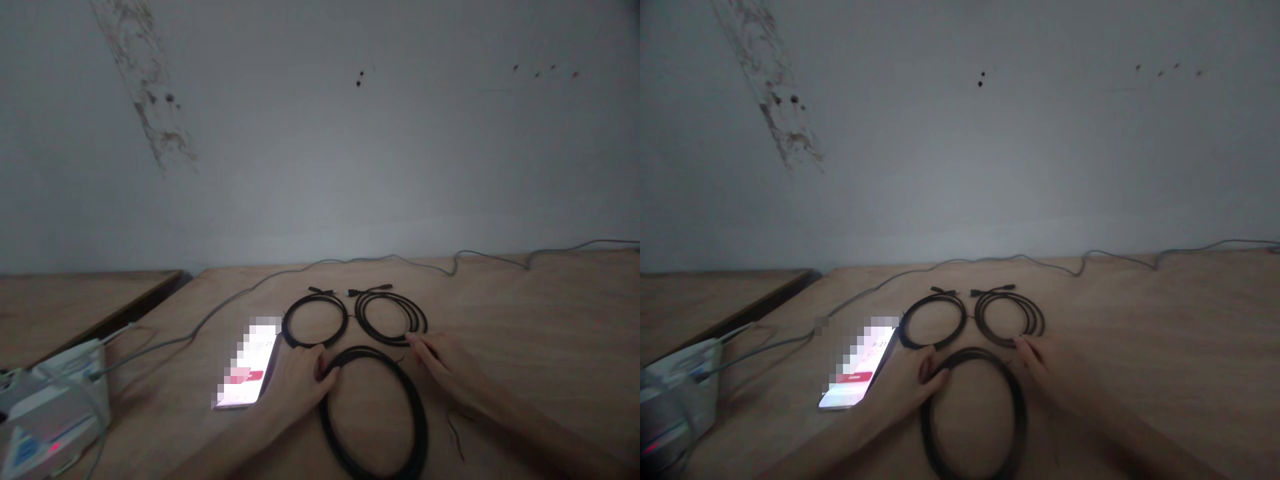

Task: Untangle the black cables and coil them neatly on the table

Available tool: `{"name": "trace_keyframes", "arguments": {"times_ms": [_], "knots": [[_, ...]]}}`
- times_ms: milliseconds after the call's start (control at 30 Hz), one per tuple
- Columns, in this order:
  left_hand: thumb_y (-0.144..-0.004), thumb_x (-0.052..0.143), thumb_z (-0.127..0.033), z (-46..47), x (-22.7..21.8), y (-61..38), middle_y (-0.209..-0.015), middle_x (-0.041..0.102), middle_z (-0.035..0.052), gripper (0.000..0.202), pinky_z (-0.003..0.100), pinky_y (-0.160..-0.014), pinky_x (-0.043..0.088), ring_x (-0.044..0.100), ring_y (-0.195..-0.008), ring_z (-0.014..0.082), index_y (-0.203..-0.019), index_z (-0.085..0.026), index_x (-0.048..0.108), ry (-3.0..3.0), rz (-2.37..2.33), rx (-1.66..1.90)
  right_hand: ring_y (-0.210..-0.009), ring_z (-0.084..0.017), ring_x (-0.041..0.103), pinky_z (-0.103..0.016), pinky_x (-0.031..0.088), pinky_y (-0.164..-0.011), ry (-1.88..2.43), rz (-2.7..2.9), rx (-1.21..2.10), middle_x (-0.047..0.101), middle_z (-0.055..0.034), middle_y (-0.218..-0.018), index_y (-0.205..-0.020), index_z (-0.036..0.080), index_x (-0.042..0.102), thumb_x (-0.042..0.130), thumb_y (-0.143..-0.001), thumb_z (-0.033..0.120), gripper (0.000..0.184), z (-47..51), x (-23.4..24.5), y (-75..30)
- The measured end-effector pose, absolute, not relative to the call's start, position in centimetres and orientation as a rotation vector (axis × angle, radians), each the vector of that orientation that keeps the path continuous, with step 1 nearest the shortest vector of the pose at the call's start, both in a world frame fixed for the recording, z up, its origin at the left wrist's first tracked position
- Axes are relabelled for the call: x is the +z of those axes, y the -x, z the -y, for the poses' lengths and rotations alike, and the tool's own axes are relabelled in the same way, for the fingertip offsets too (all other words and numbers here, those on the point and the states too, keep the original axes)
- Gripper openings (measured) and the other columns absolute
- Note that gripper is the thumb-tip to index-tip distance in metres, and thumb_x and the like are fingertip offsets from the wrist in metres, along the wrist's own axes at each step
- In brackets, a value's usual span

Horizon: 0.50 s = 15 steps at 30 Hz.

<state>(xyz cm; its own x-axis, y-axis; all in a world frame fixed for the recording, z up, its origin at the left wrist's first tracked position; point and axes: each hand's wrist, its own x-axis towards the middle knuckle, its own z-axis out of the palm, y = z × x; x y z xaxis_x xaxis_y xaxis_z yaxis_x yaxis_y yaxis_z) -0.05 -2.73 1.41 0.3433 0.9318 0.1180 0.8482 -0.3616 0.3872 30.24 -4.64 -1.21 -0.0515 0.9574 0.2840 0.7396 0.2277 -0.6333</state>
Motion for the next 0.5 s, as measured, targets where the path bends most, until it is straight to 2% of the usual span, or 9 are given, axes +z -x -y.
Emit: {"name": "trace_keyframes", "arguments": {"times_ms": [167,267,400,500], "knots": [[-0.078,0.062,-0.031,2.8,1.9,0.3,-0.072,0.063,0.0019,0.017,0.03,-0.062,0.033,0.058,-0.07,0.0206,-0.067,-0.021,0.054,-2.518,-1.626,0.426,-0.062,-0.024,0.062,-0.03,0.044,-0.059,1.566,1.75,0.393,0.066,-0.0042,-0.061,-0.069,0.023,0.067,0.037,-0.101,0.06,0.057,4.7,-0.3,-30.7],[-0.074,0.066,-0.033,2.8,2.0,0.5,-0.073,0.063,0.0019,0.016,0.03,-0.062,0.032,0.058,-0.07,0.0212,-0.069,-0.022,0.055,-2.556,-1.632,0.416,-0.061,-0.024,0.062,-0.03,0.044,-0.057,1.535,1.72,0.403,0.065,-0.0043,-0.06,-0.07,0.023,0.069,0.038,-0.1,0.06,0.057,4.9,0.2,-30.8],[-0.083,0.063,-0.045,2.7,1.7,0.3,-0.081,0.066,0.0021,0.024,0.03,-0.065,0.035,0.061,-0.075,0.0226,-0.086,-0.022,0.059,-2.511,-1.562,0.436,-0.064,-0.024,0.063,-0.029,0.043,-0.056,1.511,1.706,0.42,0.067,-0.0046,-0.063,-0.07,0.021,0.069,0.041,-0.098,0.06,0.055,5.1,0.5,-30.5],[-0.089,0.057,-0.043,2.7,1.5,0.0,-0.083,0.067,0.0035,0.023,0.032,-0.068,0.037,0.062,-0.078,0.0229,-0.082,-0.021,0.056,-2.515,-1.561,0.401,-0.061,-0.023,0.061,-0.028,0.042,-0.055,1.526,1.677,0.417,0.066,-0.004,-0.062,-0.067,0.021,0.067,0.043,-0.097,0.059,0.054,5.3,0.7,-30.3]]}}
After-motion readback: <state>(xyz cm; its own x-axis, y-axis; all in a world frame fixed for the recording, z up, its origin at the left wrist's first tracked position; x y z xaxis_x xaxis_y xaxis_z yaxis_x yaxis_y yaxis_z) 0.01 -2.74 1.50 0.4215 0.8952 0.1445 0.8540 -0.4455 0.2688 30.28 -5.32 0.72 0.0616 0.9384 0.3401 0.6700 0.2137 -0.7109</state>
